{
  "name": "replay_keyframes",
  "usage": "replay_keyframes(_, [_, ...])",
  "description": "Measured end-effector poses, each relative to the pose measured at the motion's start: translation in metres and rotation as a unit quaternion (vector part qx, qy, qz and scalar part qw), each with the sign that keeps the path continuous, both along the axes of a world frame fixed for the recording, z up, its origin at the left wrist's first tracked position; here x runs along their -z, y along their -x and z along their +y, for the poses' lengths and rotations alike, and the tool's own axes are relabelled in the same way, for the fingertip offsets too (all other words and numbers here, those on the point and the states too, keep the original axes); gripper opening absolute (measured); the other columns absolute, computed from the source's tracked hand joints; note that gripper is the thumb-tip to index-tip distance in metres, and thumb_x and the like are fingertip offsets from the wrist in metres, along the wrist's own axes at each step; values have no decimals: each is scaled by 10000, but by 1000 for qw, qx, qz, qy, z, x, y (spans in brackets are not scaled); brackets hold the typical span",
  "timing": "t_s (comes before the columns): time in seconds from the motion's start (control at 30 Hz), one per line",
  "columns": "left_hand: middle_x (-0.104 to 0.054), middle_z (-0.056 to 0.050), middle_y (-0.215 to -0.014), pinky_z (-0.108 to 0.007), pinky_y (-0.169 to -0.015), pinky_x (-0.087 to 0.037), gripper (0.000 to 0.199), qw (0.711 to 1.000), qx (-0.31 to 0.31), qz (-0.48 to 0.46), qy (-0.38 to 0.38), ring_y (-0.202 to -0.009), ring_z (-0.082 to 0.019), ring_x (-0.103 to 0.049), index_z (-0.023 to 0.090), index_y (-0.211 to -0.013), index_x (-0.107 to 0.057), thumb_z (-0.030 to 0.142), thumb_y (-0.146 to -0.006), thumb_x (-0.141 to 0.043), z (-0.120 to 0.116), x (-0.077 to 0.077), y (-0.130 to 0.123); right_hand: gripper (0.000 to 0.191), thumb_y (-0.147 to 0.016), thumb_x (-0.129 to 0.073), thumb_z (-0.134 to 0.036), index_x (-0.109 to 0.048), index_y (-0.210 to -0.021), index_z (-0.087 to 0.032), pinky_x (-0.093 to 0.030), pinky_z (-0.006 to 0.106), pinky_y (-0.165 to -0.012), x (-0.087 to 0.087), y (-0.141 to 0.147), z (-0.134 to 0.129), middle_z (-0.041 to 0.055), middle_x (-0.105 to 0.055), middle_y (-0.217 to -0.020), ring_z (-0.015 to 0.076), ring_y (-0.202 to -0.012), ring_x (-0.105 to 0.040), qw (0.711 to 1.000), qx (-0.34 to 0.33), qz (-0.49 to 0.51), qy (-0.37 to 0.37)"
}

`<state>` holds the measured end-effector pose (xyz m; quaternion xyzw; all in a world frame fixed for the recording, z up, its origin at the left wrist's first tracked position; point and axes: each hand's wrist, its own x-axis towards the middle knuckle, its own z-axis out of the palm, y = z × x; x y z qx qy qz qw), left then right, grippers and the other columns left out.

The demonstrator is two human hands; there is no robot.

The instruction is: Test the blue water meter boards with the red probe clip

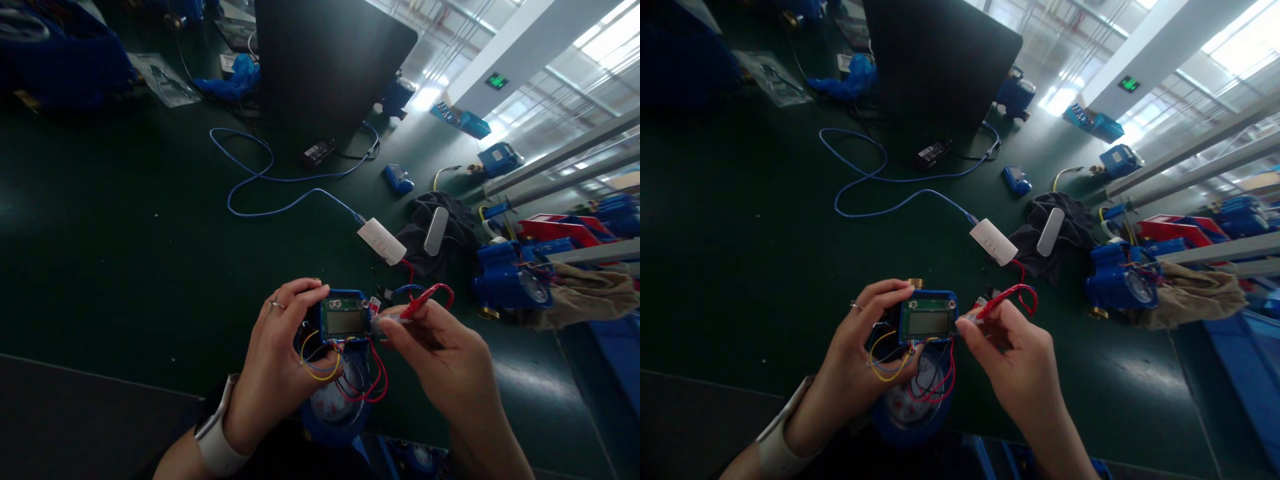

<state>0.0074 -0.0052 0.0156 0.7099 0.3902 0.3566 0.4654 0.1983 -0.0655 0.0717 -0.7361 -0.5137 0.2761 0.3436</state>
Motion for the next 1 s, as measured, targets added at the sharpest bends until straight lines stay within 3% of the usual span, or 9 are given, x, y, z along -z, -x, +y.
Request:
replay_keyframes(0.3, [-547, -89, -1293, -507, -965, -490, 567, 1000, 0, -1, 5, -1184, -294, -551, 251, -1235, -529, 118, -713, -707, 0, -1, 0, 118, -836, -709, -308, -682, -784, -207, -565, 221, -480, 0, 0, 0, 20, -730, -721, 148, -558, -676, 1000, 0, -21, 1])
replay_keyframes(1.0, [-553, -98, -1290, -500, -965, -484, 548, 1000, 2, -1, 9, -1182, -303, -551, 252, -1220, -538, 137, -709, -698, 1, -1, 0, 159, -789, -745, -329, -660, -773, -196, -589, 225, -504, 0, -3, 3, 23, -726, -706, 165, -589, -704, 999, 14, 37, 28])
